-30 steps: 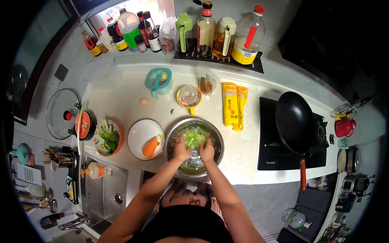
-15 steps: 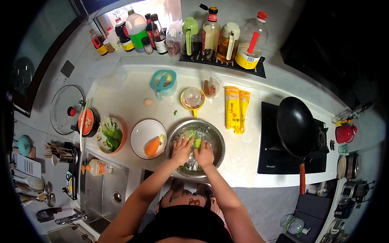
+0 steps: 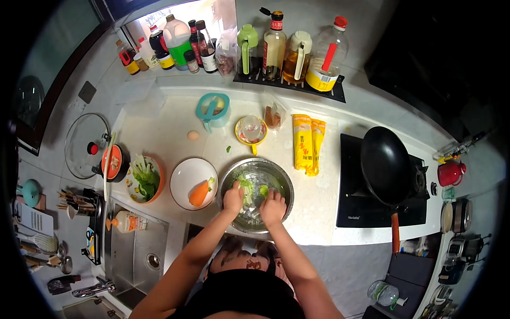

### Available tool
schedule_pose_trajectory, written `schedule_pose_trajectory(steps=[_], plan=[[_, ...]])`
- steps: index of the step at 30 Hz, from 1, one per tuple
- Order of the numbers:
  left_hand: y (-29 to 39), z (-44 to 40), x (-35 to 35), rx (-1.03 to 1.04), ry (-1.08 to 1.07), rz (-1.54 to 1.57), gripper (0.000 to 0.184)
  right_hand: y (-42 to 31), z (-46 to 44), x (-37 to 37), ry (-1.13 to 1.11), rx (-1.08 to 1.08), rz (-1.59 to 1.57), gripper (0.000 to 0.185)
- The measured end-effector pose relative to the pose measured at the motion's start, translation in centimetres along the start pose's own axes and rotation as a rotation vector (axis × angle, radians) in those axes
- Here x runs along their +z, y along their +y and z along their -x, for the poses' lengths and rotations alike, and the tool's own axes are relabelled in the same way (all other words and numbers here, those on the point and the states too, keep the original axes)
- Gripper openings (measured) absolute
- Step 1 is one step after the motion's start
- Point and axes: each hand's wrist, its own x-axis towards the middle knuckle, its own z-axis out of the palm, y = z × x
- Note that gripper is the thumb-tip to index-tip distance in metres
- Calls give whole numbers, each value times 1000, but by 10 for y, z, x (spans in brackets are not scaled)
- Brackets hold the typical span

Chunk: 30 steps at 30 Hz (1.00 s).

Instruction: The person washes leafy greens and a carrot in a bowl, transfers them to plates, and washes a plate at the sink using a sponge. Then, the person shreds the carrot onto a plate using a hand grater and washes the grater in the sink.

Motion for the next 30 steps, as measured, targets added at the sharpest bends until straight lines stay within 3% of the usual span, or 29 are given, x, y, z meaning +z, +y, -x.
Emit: schedule_pose_trajectory(steps=[1,2,3,5,6,8,10,11,12,13,14,15,16,17,18,21,22,25,26,27,28,30], plan=[[5,5,-2,92,89,-90,38,-6,5,-5,23,10,-25,56],[8,10,-2,184,177,-179,41,-9,8,-8,-90,-17,-14,73],[9,15,1,276,265,-269,43,-7,10,-6,-129,-90,46,74],[4,18,15,328,213,-348,57,-4,14,2,-206,-236,165,77],[0,17,23,356,180,-418,60,-2,14,10,-141,-289,137,64],[-2,16,28,391,116,-543,69,9,2,37,-157,-275,110,56],[6,12,19,375,-16,-449,68,7,-2,23,-156,-200,-9,44],[9,10,15,364,-81,-402,68,11,-3,28,-68,-169,-193,44],[14,12,9,354,-42,-302,83,20,-7,36,23,-140,-376,45],[13,9,9,268,-15,-166,82,30,-12,49,115,-111,-560,46],[11,6,11,183,11,-30,82,40,-16,67,332,-231,-404,46],[10,6,13,97,33,107,81,40,-17,72,325,-177,-537,45],[7,10,13,241,94,12,79,42,-18,77,317,-120,-669,44],[5,10,16,232,39,59,78,44,-18,82,307,-64,-801,43],[0,6,22,223,-16,107,77,26,-18,72,146,375,-1228,38],[12,24,14,294,-73,-12,69,14,-24,42,-187,656,-1748,31],[22,31,4,328,-105,-95,70,16,-27,40,-248,639,-1783,24],[18,23,10,315,-170,-157,68,22,-32,44,-156,598,-1838,25],[15,17,9,267,-205,-127,67,27,-33,47,-74,514,-1582,24],[14,15,7,219,-239,-96,65,29,-32,49,-1,460,-1517,26],[13,18,4,209,-150,-82,62,32,-32,51,71,407,-1451,27],[3,12,4,391,66,-183,63,38,-32,64,169,228,-1286,22]])
